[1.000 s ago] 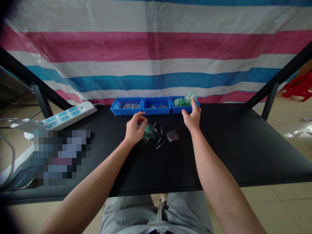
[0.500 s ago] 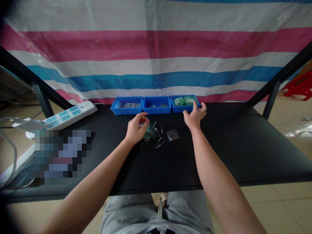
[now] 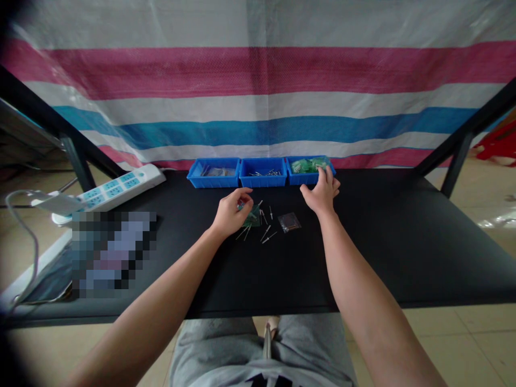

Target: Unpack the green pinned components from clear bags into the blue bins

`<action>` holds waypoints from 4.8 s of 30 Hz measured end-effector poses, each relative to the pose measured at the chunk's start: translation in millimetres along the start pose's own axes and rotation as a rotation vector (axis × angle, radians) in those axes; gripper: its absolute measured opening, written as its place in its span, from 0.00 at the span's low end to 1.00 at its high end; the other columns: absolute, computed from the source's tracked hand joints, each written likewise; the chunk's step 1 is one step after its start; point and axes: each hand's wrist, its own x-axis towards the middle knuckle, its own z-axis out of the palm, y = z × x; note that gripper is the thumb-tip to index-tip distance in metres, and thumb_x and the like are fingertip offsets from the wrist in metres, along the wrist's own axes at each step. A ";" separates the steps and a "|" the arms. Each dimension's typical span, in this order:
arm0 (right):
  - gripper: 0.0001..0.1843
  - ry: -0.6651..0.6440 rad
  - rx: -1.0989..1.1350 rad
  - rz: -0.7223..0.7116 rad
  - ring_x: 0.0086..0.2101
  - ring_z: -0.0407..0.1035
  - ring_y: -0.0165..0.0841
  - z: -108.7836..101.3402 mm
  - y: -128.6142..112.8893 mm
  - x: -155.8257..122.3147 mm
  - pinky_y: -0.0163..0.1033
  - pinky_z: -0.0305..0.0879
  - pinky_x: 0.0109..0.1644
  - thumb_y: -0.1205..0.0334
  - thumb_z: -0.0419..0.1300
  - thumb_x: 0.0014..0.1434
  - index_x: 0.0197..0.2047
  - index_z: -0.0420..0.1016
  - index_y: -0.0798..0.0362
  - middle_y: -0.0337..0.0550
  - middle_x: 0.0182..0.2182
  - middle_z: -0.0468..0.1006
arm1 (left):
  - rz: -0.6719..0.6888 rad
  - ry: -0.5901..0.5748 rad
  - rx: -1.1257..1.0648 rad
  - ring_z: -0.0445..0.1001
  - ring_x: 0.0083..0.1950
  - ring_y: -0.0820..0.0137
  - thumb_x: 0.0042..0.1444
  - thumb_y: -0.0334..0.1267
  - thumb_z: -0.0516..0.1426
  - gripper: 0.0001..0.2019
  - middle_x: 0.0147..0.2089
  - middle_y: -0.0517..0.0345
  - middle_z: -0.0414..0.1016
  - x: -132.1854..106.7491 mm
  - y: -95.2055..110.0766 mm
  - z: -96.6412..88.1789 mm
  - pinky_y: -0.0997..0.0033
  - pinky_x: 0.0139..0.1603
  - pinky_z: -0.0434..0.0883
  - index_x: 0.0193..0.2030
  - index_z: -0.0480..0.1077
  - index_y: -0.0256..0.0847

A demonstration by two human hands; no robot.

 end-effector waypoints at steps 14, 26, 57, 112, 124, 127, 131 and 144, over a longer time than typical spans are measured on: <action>0.03 -0.257 0.328 -0.534 0.31 0.70 0.35 -5.2 -39.5 -31.7 0.41 0.66 0.38 0.66 0.59 0.51 0.30 0.75 0.53 0.43 0.28 0.77 | -0.103 0.097 0.082 0.75 0.42 0.67 0.51 0.25 0.52 0.16 0.39 0.54 0.78 6.1 -8.7 -3.5 0.66 0.47 0.72 0.46 0.72 0.38; 0.11 -0.465 0.043 -0.591 0.31 0.65 0.35 0.6 -58.0 -49.3 0.40 0.60 0.37 0.62 0.61 0.54 0.22 0.68 0.52 0.42 0.25 0.73 | -0.152 0.040 0.122 0.76 0.43 0.66 0.49 0.21 0.50 0.17 0.39 0.53 0.79 9.8 -20.1 -3.3 0.65 0.48 0.73 0.41 0.74 0.37; 0.11 -0.380 0.428 -0.640 0.30 0.71 0.33 -13.9 -77.2 -59.6 0.37 0.63 0.36 0.59 0.57 0.63 0.31 0.75 0.53 0.44 0.29 0.78 | 0.062 -0.168 0.079 0.70 0.29 0.72 0.65 0.41 0.48 0.18 0.25 0.58 0.73 4.5 9.8 -2.4 0.71 0.36 0.65 0.25 0.69 0.39; 0.33 -0.212 0.043 -0.440 0.56 0.60 0.52 16.0 -40.6 -27.0 0.60 0.58 0.57 0.55 0.56 0.59 0.67 0.58 0.50 0.52 0.66 0.59 | -0.129 -0.098 0.050 0.76 0.46 0.63 0.61 0.38 0.52 0.14 0.40 0.53 0.78 4.0 6.7 1.6 0.58 0.51 0.68 0.52 0.66 0.39; 0.11 -0.508 0.252 -0.487 0.36 0.69 0.37 -23.6 -41.0 -20.9 0.43 0.64 0.43 0.55 0.60 0.55 0.34 0.74 0.54 0.46 0.30 0.78 | -0.093 -0.539 0.254 0.62 0.66 0.49 0.47 0.61 0.60 0.39 0.63 0.43 0.66 7.3 -2.5 -28.2 0.46 0.64 0.58 0.61 0.64 0.39; 0.14 -0.854 0.256 -0.331 0.23 0.64 0.30 -41.7 -38.0 -20.1 0.36 0.60 0.30 0.52 0.65 0.48 0.29 0.70 0.53 0.36 0.20 0.71 | -0.081 -0.714 0.280 0.45 0.73 0.44 0.36 0.67 0.63 0.57 0.73 0.40 0.48 4.9 -1.6 -31.9 0.44 0.70 0.47 0.70 0.51 0.40; 0.19 -1.058 0.159 -0.201 0.21 0.65 0.29 -52.8 -40.0 -20.5 0.34 0.55 0.26 0.52 0.71 0.38 0.27 0.70 0.53 0.35 0.18 0.73 | -0.029 -0.784 0.369 0.34 0.75 0.43 0.29 0.71 0.62 0.69 0.75 0.38 0.35 -2.6 5.3 -23.0 0.40 0.71 0.36 0.73 0.37 0.39; 0.08 -0.737 0.043 -0.413 0.24 0.66 0.29 -21.0 -62.8 -42.8 0.35 0.54 0.29 0.57 0.63 0.54 0.32 0.73 0.52 0.36 0.22 0.74 | 0.062 -0.366 0.463 0.60 0.68 0.52 0.56 0.61 0.52 0.35 0.66 0.40 0.64 -4.2 6.1 11.1 0.46 0.68 0.57 0.63 0.63 0.36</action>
